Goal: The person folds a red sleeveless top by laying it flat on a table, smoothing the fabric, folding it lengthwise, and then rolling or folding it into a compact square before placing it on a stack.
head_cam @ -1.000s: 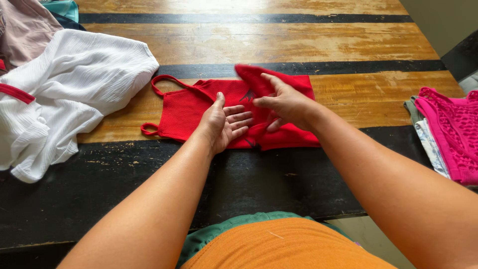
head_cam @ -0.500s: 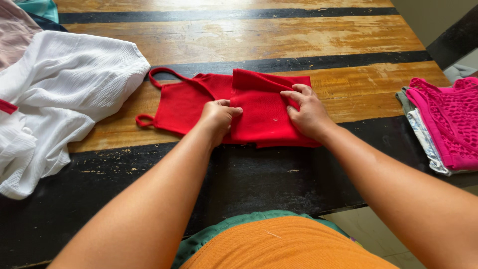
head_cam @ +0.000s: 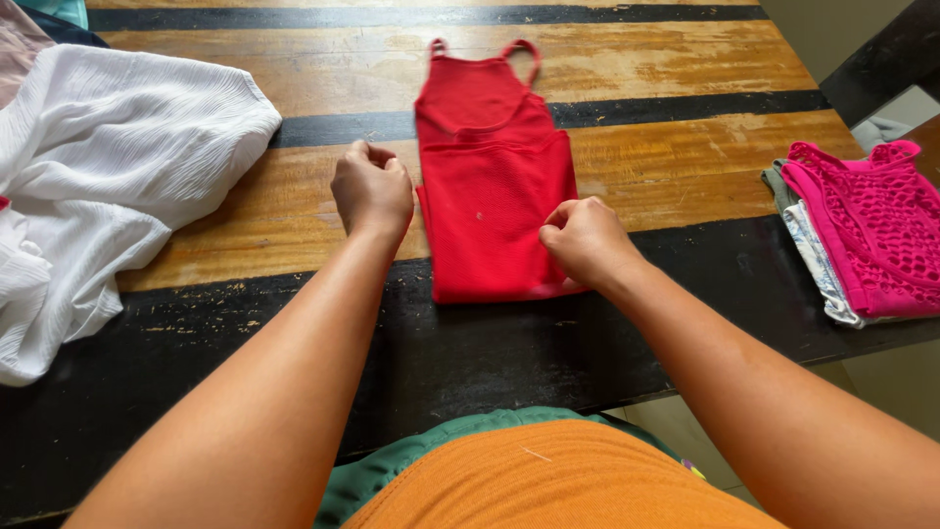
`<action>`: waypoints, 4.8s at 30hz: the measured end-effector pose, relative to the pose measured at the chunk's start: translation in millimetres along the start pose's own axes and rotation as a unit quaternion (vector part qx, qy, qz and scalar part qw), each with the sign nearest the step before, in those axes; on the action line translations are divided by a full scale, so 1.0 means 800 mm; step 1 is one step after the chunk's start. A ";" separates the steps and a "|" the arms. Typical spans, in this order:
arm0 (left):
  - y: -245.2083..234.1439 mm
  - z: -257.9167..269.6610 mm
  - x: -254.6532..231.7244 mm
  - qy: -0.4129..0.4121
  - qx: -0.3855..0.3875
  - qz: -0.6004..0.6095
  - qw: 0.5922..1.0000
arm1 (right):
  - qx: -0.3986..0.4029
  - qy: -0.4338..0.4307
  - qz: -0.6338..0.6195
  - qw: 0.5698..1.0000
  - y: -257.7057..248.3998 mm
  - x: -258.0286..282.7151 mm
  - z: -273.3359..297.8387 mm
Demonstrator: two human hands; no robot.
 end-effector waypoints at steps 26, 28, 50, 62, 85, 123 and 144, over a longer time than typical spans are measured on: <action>0.022 0.013 0.054 -0.093 0.071 0.009 0.993 | 0.033 0.012 -0.381 0.924 0.001 -0.061 -0.094; 0.015 0.012 0.045 -0.087 0.078 -0.032 0.993 | 0.088 0.006 -0.415 0.906 0.010 -0.057 -0.085; 0.017 0.047 0.044 -0.117 0.199 -0.003 0.973 | 0.106 0.081 -0.398 0.908 0.034 -0.071 -0.049; 0.012 0.015 0.025 -0.005 0.109 -0.208 0.972 | 0.025 0.024 -0.344 0.938 0.011 -0.067 -0.079; 0.052 -0.035 -0.003 0.015 0.141 -0.208 0.968 | 0.008 0.005 -0.273 0.962 -0.017 -0.065 -0.169; 0.097 0.107 0.016 0.302 0.241 -0.411 0.826 | -0.138 -0.284 0.218 0.924 0.070 0.019 0.018; 0.071 0.051 -0.012 0.200 0.303 -0.279 0.889 | 0.011 -0.424 0.199 0.883 0.088 0.060 0.075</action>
Point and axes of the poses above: each hand's wrist, its own z-axis away from the middle knuckle, its own y-axis out of the palm, x = y × z, the point moved 9 cm from there along -z, towards the middle knuckle, and after that the axes turned 6 degrees about x, right-handed, at the moved point
